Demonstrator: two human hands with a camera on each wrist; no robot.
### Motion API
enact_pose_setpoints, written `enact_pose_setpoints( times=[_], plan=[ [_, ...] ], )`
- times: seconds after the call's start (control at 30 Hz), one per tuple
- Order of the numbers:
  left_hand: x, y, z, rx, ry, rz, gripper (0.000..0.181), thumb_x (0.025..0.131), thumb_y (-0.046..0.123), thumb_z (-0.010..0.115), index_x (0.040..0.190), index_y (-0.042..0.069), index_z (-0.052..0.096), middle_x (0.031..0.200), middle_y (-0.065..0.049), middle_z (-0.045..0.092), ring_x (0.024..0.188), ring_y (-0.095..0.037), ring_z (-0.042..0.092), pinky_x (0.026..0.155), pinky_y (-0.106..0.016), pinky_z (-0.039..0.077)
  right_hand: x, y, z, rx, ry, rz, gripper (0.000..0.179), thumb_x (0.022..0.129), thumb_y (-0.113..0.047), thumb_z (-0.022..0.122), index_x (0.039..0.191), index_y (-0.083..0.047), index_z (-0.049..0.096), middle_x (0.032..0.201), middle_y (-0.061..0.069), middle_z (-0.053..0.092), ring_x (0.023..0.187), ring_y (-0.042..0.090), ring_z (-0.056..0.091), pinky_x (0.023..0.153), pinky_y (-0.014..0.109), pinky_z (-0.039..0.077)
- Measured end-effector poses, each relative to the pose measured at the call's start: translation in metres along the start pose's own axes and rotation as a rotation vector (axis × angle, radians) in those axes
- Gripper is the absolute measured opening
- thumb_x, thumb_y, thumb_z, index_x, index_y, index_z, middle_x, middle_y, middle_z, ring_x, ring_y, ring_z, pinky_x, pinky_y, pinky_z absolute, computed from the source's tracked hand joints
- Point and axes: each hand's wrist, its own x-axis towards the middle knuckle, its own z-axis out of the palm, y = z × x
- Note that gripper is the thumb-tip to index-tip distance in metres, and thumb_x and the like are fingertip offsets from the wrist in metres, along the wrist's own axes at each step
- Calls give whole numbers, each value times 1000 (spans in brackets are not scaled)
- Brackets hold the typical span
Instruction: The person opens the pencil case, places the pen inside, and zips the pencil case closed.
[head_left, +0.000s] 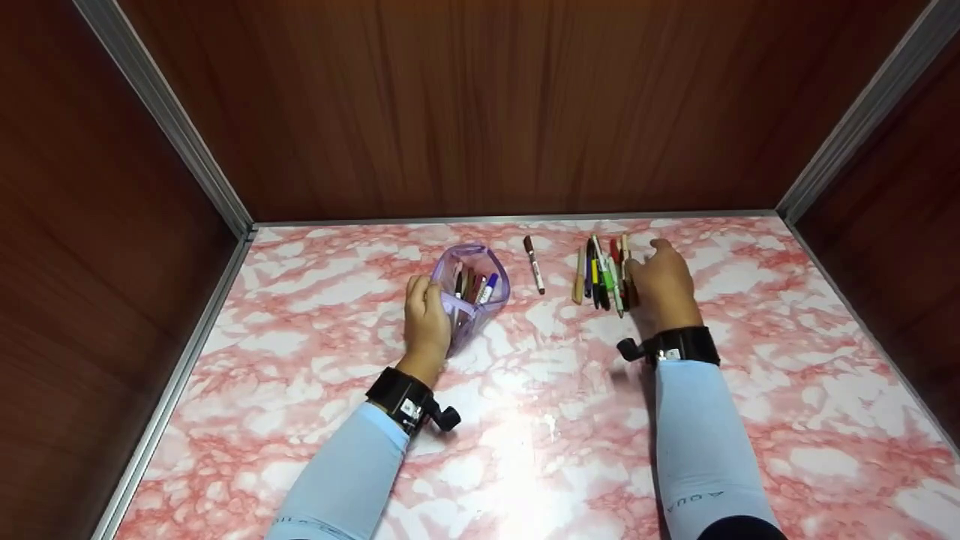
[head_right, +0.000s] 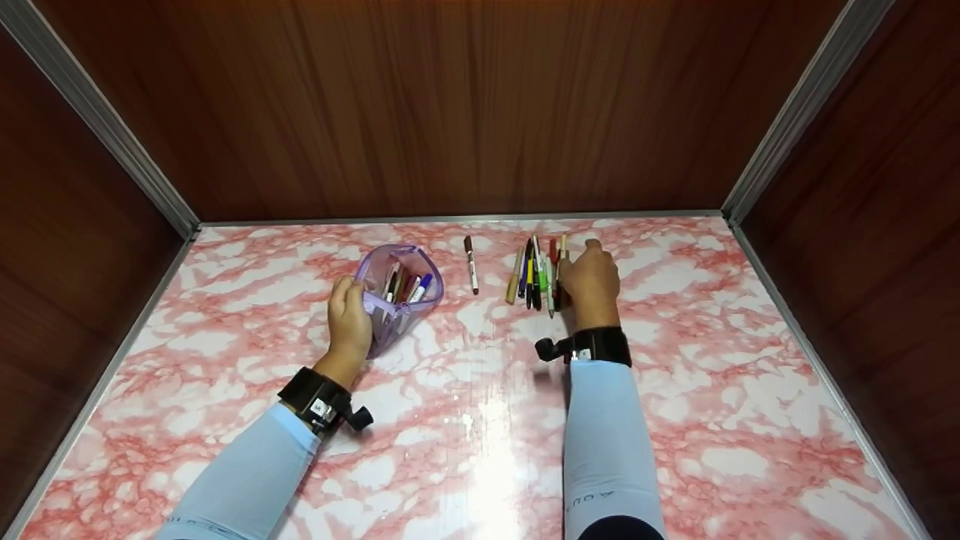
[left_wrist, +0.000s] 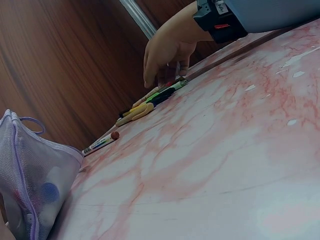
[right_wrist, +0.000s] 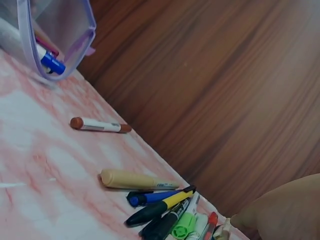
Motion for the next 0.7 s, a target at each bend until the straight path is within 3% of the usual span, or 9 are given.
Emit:
enact_pose_setpoints(
  times=[0.17, 0.47, 0.57, 0.63, 0.7],
  plan=[
    [-1, 0, 0, 10, 5, 1, 25, 110, 12, 48, 101, -3, 66, 106, -12, 55, 100, -19, 52, 91, -29, 46, 1, 3, 2, -26, -17, 1, 78, 111, -32, 62, 171, 8, 34, 161, 37, 57, 151, 54, 55, 128, 65, 43],
    [-1, 0, 0, 21, 10, 5, 23, 110, 12, 48, 97, -1, 63, 106, -14, 55, 98, -19, 51, 88, -29, 45, 3, 2, 4, 3, -58, 14, 65, 109, -23, 60, 161, 14, 49, 157, 38, 60, 145, 52, 61, 125, 62, 49],
    [-1, -1, 1, 22, 7, -9, 24, 111, 13, 48, 100, -2, 64, 108, -14, 56, 99, -20, 53, 89, -30, 46, 2, 1, 5, 57, -74, 34, 62, 108, -20, 63, 157, 16, 53, 151, 38, 64, 130, 47, 68, 107, 53, 60],
    [-1, -1, 0, 26, 4, -18, 26, 111, 15, 47, 102, -2, 65, 109, -14, 56, 100, -20, 54, 90, -30, 47, 1, 0, 5, 93, -83, 54, 49, 105, -17, 65, 142, 16, 65, 127, 33, 76, 105, 40, 75, 85, 45, 64],
    [0, -2, 0, 28, 3, -19, 27, 111, 14, 47, 103, -3, 65, 110, -14, 56, 101, -21, 54, 91, -31, 47, 1, 1, 5, 104, -83, 55, 35, 103, -15, 65, 123, 13, 73, 98, 23, 78, 81, 31, 72, 68, 38, 59]
  ],
)
